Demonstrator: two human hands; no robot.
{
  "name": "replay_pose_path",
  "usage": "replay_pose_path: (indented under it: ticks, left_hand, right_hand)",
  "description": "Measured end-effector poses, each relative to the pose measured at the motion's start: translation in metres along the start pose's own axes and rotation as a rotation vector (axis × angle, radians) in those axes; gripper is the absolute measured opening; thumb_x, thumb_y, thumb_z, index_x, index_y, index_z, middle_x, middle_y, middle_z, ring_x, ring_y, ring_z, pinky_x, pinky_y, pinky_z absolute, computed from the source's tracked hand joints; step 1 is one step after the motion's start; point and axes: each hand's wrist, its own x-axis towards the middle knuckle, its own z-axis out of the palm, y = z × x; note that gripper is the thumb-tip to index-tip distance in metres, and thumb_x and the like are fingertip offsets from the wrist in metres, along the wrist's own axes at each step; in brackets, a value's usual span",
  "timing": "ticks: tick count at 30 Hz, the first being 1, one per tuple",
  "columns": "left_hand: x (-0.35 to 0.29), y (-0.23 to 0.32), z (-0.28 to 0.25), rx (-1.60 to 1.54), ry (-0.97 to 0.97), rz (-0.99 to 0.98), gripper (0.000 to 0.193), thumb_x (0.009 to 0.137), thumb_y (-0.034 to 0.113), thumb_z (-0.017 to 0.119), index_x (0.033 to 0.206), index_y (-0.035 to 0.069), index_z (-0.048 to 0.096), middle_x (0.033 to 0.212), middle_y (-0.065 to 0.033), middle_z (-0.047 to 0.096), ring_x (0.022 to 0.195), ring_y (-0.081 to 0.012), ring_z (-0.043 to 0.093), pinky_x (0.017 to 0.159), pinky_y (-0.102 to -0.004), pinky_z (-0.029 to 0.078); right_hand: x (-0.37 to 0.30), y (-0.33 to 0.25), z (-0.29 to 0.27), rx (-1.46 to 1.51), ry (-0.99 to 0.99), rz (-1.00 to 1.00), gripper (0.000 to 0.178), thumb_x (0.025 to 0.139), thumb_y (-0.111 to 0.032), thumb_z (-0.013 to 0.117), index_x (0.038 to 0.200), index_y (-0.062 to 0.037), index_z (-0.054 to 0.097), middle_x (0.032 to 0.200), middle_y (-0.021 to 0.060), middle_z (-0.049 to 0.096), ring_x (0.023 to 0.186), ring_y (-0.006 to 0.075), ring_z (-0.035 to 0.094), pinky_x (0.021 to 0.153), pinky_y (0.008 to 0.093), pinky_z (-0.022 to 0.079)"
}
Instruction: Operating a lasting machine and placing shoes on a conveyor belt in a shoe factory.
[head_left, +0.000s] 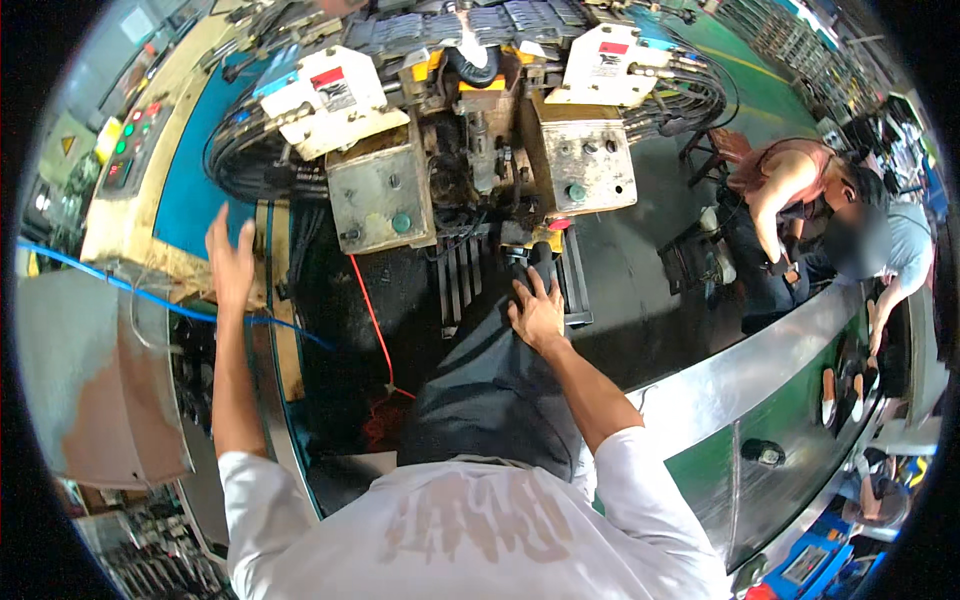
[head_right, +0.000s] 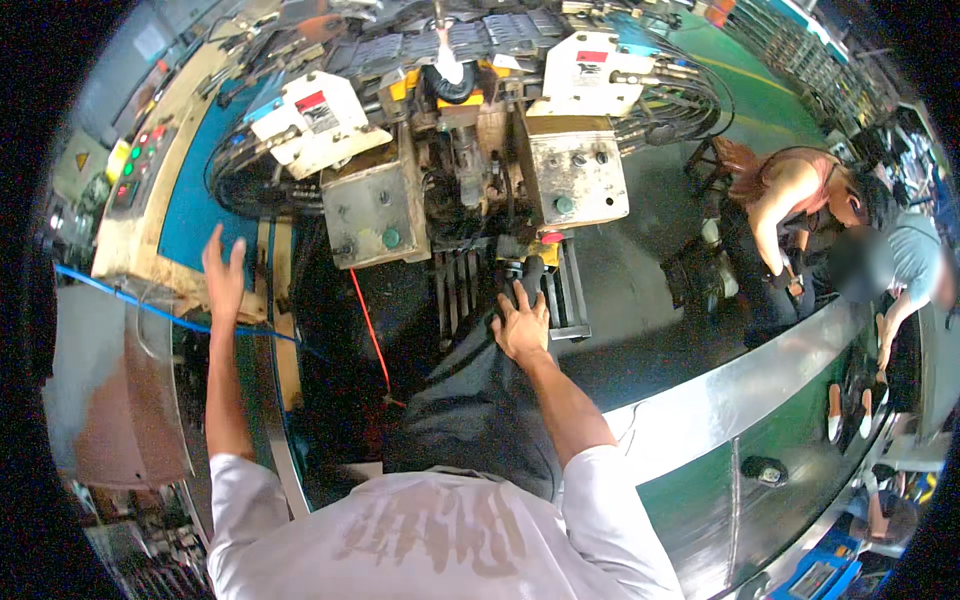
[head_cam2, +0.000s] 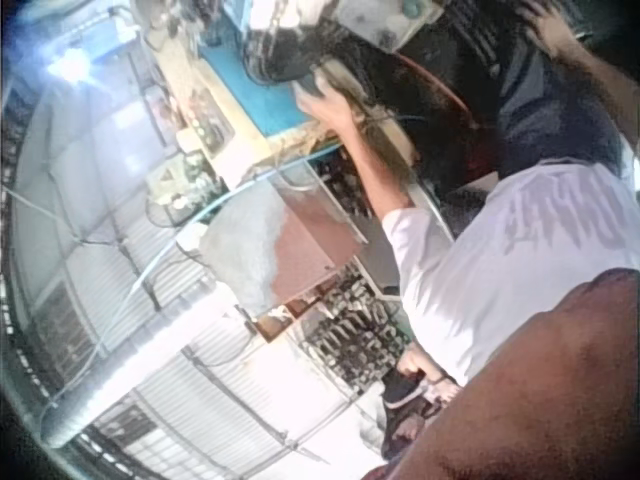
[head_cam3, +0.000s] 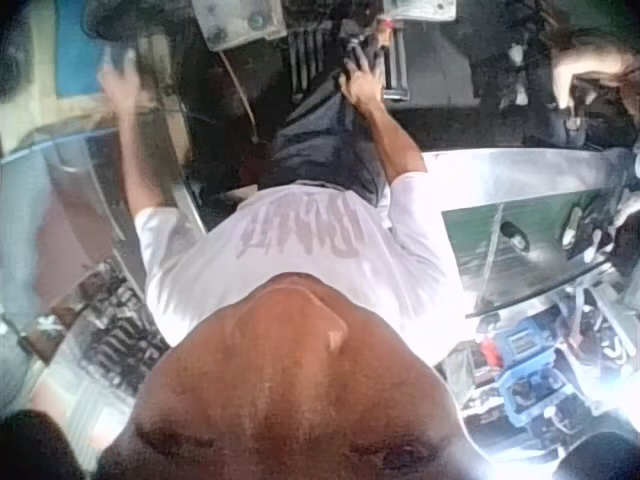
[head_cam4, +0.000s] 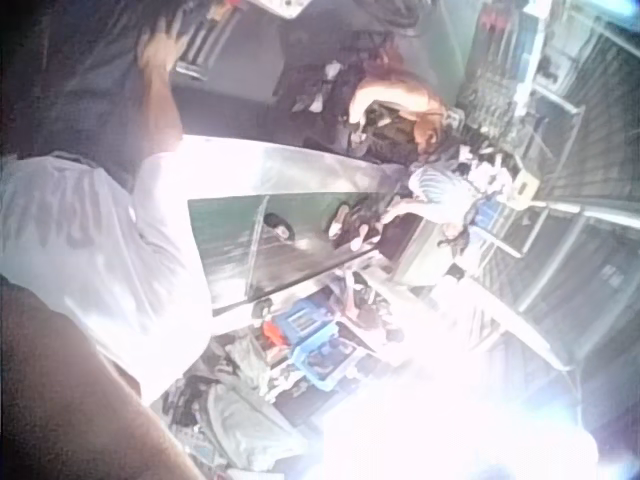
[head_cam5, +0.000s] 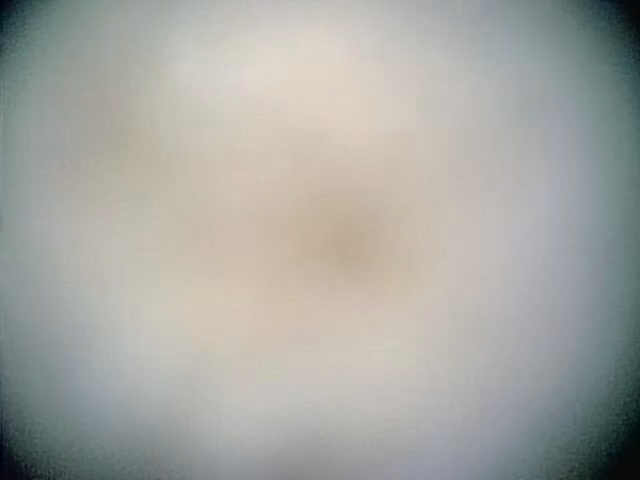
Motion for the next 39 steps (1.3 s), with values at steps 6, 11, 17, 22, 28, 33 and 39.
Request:
replay_pose_path:
  ticks: [6, 11, 17, 22, 28, 33, 39]
  left_hand:
    - [0.117, 0.018, 0.120, -0.220, -0.032, -0.156, 0.041, 0.106, 0.035, 0.069, 0.131, 0.004, 0.080, 0.137, -0.0284, 0.072, 0.128, -0.0445, 0.068, 0.111, -0.0495, 0.052]
    - [0.102, 0.033, 0.164, -0.076, 0.485, -0.039, 0.028, 0.100, 0.017, 0.061, 0.112, 0.005, 0.083, 0.108, -0.0199, 0.075, 0.105, -0.0403, 0.071, 0.094, -0.0518, 0.057]
    - [0.101, 0.047, 0.166, -0.078, 0.588, -0.034, 0.027, 0.101, 0.014, 0.060, 0.110, 0.005, 0.083, 0.106, -0.0171, 0.075, 0.097, -0.0387, 0.071, 0.088, -0.0509, 0.058]
    - [0.101, 0.048, 0.165, -0.066, 0.661, 0.017, 0.025, 0.101, 0.013, 0.060, 0.107, 0.005, 0.083, 0.103, -0.0158, 0.074, 0.093, -0.0369, 0.070, 0.084, -0.0501, 0.057]
    - [0.100, 0.052, 0.162, -0.097, 0.646, 0.077, 0.025, 0.099, 0.010, 0.062, 0.110, 0.005, 0.084, 0.104, -0.0141, 0.074, 0.090, -0.0346, 0.071, 0.082, -0.0479, 0.058]
    - [0.103, 0.044, 0.158, -0.047, 0.612, 0.187, 0.025, 0.095, 0.005, 0.065, 0.112, 0.007, 0.084, 0.105, -0.0117, 0.073, 0.093, -0.0337, 0.072, 0.083, -0.0457, 0.059]
    - [0.104, 0.042, 0.158, -0.058, 0.552, 0.128, 0.025, 0.095, 0.009, 0.067, 0.114, 0.008, 0.084, 0.107, -0.0117, 0.074, 0.097, -0.0353, 0.073, 0.087, -0.0475, 0.059]
  right_hand:
    - [-0.004, 0.003, -0.001, 0.074, 0.010, 0.071, 0.057, 0.103, -0.040, 0.066, 0.158, -0.0253, 0.063, 0.180, 0.0076, 0.034, 0.158, 0.0576, 0.034, 0.128, 0.0652, 0.037]
    - [0.015, 0.007, 0.001, 0.018, 0.027, 0.043, 0.055, 0.101, -0.041, 0.069, 0.154, -0.0233, 0.067, 0.177, 0.0084, 0.039, 0.156, 0.0565, 0.037, 0.127, 0.0656, 0.038]
    - [0.039, -0.007, 0.008, 0.004, -0.023, -0.006, 0.054, 0.101, -0.041, 0.068, 0.151, -0.0215, 0.069, 0.174, 0.0119, 0.042, 0.152, 0.0572, 0.039, 0.125, 0.0655, 0.039]
    - [0.042, -0.007, 0.008, -0.006, -0.005, -0.017, 0.053, 0.100, -0.042, 0.069, 0.149, -0.0215, 0.071, 0.173, 0.0105, 0.044, 0.152, 0.0562, 0.041, 0.124, 0.0653, 0.039]
    - [0.035, -0.001, 0.008, -0.008, 0.025, -0.003, 0.053, 0.100, -0.041, 0.069, 0.149, -0.0219, 0.071, 0.173, 0.0094, 0.044, 0.152, 0.0547, 0.041, 0.124, 0.0648, 0.040]
    - [0.027, -0.004, 0.001, -0.005, 0.007, 0.036, 0.054, 0.101, -0.042, 0.068, 0.152, -0.0232, 0.068, 0.174, 0.0095, 0.042, 0.153, 0.0539, 0.040, 0.126, 0.0647, 0.039]
    - [0.019, -0.005, 0.000, -0.019, -0.003, 0.058, 0.056, 0.102, -0.042, 0.067, 0.155, -0.0248, 0.065, 0.176, 0.0085, 0.039, 0.153, 0.0545, 0.040, 0.127, 0.0645, 0.039]
